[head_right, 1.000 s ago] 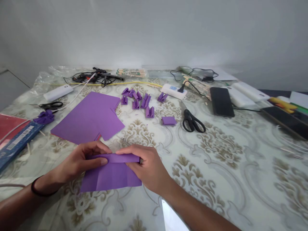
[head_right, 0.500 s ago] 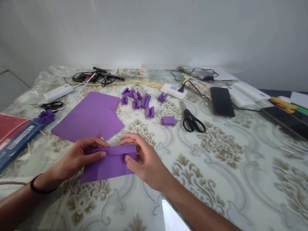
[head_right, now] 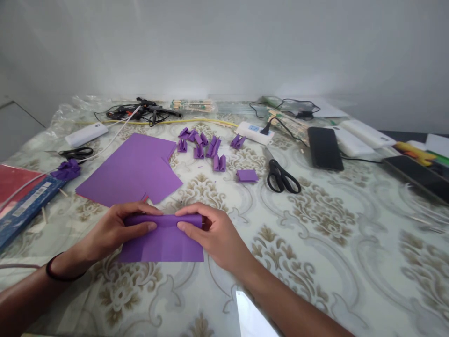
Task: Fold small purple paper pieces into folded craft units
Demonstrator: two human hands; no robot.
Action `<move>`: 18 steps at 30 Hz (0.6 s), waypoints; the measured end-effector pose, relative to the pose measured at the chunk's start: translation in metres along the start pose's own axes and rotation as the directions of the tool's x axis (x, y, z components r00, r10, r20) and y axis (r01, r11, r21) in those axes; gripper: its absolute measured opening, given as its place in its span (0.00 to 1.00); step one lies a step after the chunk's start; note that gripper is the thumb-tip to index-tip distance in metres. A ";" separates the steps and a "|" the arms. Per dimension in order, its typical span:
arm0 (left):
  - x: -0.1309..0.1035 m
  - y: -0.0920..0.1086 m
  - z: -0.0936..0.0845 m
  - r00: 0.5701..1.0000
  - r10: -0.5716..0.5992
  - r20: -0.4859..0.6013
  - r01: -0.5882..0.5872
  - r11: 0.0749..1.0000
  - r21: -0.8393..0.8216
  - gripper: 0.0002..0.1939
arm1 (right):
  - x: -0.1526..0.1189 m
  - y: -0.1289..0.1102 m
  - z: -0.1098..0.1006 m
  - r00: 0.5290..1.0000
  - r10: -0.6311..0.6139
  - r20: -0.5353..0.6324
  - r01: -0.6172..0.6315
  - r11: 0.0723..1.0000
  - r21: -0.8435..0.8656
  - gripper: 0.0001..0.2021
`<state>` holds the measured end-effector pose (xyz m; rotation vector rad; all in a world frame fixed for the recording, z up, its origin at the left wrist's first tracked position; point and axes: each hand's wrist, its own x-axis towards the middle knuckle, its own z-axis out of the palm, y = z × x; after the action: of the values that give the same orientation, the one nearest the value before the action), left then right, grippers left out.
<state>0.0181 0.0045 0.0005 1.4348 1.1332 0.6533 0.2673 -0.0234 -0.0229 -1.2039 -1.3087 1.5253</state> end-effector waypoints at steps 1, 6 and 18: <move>0.000 -0.001 0.000 1.000 -0.012 0.000 0.012 1.000 -0.028 0.09 | 0.000 0.000 0.000 1.000 -0.007 -0.001 0.007 1.000 0.000 0.08; 0.000 -0.003 0.000 1.000 0.026 0.007 -0.025 0.997 -0.073 0.08 | 0.000 -0.002 0.001 0.999 -0.032 -0.016 0.032 0.999 -0.007 0.07; 0.000 -0.007 -0.001 0.988 0.148 0.033 -0.150 0.987 0.051 0.09 | 0.000 -0.002 0.001 0.999 -0.043 0.016 0.044 0.997 -0.069 0.08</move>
<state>0.0153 0.0040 -0.0060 1.5808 1.0336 0.7087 0.2664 -0.0237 -0.0212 -1.2017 -1.3985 1.4716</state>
